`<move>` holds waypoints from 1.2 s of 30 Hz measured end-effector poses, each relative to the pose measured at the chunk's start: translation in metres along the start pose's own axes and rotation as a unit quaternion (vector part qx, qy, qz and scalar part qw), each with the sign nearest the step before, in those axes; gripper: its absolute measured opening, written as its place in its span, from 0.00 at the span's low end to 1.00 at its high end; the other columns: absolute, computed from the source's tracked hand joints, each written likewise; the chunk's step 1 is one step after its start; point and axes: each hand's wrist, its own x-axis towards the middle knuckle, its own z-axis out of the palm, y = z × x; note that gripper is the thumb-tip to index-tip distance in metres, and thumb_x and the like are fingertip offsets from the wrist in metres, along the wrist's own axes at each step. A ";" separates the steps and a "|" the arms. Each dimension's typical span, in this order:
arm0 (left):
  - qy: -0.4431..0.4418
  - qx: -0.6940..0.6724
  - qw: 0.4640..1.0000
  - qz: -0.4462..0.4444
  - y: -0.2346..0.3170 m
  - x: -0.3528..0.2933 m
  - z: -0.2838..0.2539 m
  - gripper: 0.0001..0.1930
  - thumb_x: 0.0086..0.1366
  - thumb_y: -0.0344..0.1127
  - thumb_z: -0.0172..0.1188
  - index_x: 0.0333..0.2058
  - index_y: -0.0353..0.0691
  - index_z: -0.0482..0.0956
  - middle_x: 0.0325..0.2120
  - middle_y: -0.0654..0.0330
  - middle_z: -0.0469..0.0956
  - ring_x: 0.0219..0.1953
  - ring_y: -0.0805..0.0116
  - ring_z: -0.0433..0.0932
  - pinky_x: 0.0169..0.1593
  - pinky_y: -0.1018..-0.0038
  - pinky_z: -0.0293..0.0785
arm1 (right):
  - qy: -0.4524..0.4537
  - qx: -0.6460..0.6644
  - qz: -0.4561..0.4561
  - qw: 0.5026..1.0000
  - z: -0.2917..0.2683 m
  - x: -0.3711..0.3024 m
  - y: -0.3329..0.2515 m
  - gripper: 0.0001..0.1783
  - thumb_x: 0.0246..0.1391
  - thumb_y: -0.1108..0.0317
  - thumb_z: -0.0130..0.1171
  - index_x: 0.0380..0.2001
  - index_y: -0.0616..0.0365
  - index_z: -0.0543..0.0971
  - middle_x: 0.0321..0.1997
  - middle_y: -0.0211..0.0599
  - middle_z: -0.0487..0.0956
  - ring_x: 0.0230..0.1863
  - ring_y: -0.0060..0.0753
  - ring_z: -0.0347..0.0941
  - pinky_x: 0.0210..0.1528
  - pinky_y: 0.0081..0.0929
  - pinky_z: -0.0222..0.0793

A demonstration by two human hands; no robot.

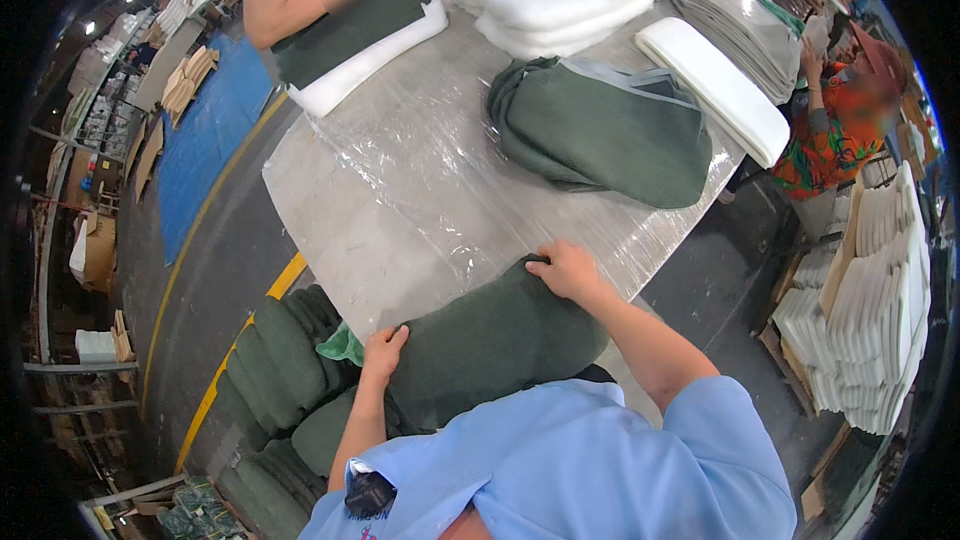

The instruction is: The person inserts white foam inserts into green fabric covers, folds the edges, and stacks the finished cushions on a pile. A coworker performs similar actions across the table.

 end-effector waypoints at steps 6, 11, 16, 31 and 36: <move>0.082 0.083 0.991 -0.058 0.013 -0.006 0.017 0.20 0.71 0.56 0.60 0.43 0.45 0.88 0.37 0.51 0.87 0.44 0.45 0.84 0.47 0.55 0.77 | 0.037 -0.011 0.044 0.998 0.013 0.002 -0.005 0.19 0.62 0.49 0.64 0.43 0.53 0.87 0.46 0.48 0.83 0.51 0.57 0.80 0.52 0.50 0.74; 0.060 0.109 0.988 -0.096 0.025 -0.006 0.014 0.20 0.70 0.56 0.61 0.42 0.46 0.88 0.38 0.52 0.87 0.45 0.46 0.85 0.48 0.56 0.77 | 0.041 -0.026 0.054 0.997 0.016 0.005 -0.006 0.20 0.62 0.49 0.63 0.41 0.54 0.88 0.44 0.48 0.84 0.50 0.56 0.81 0.51 0.51 0.75; 0.076 0.100 0.991 -0.051 0.026 -0.008 0.009 0.21 0.69 0.56 0.61 0.42 0.45 0.88 0.38 0.51 0.87 0.45 0.46 0.85 0.48 0.55 0.78 | 0.049 -0.014 0.051 0.997 0.010 0.003 -0.009 0.21 0.61 0.47 0.63 0.39 0.54 0.88 0.43 0.48 0.85 0.49 0.55 0.81 0.50 0.51 0.76; 0.114 0.326 0.849 0.399 0.292 0.060 -0.037 0.16 0.67 0.51 0.64 0.37 0.45 0.89 0.36 0.51 0.86 0.45 0.47 0.84 0.50 0.49 0.78 | 0.134 0.539 0.180 0.812 0.042 -0.119 0.042 0.16 0.66 0.58 0.68 0.28 0.58 0.81 0.27 0.28 0.79 0.30 0.22 0.71 0.32 0.30 0.67; 0.104 0.300 0.753 0.576 0.337 0.045 0.064 0.15 0.67 0.49 0.65 0.45 0.48 0.88 0.55 0.51 0.80 0.64 0.43 0.73 0.65 0.45 0.67 | -0.007 0.647 0.207 0.734 0.093 -0.185 0.041 0.16 0.72 0.58 0.61 0.45 0.64 0.83 0.40 0.37 0.84 0.40 0.33 0.80 0.43 0.35 0.78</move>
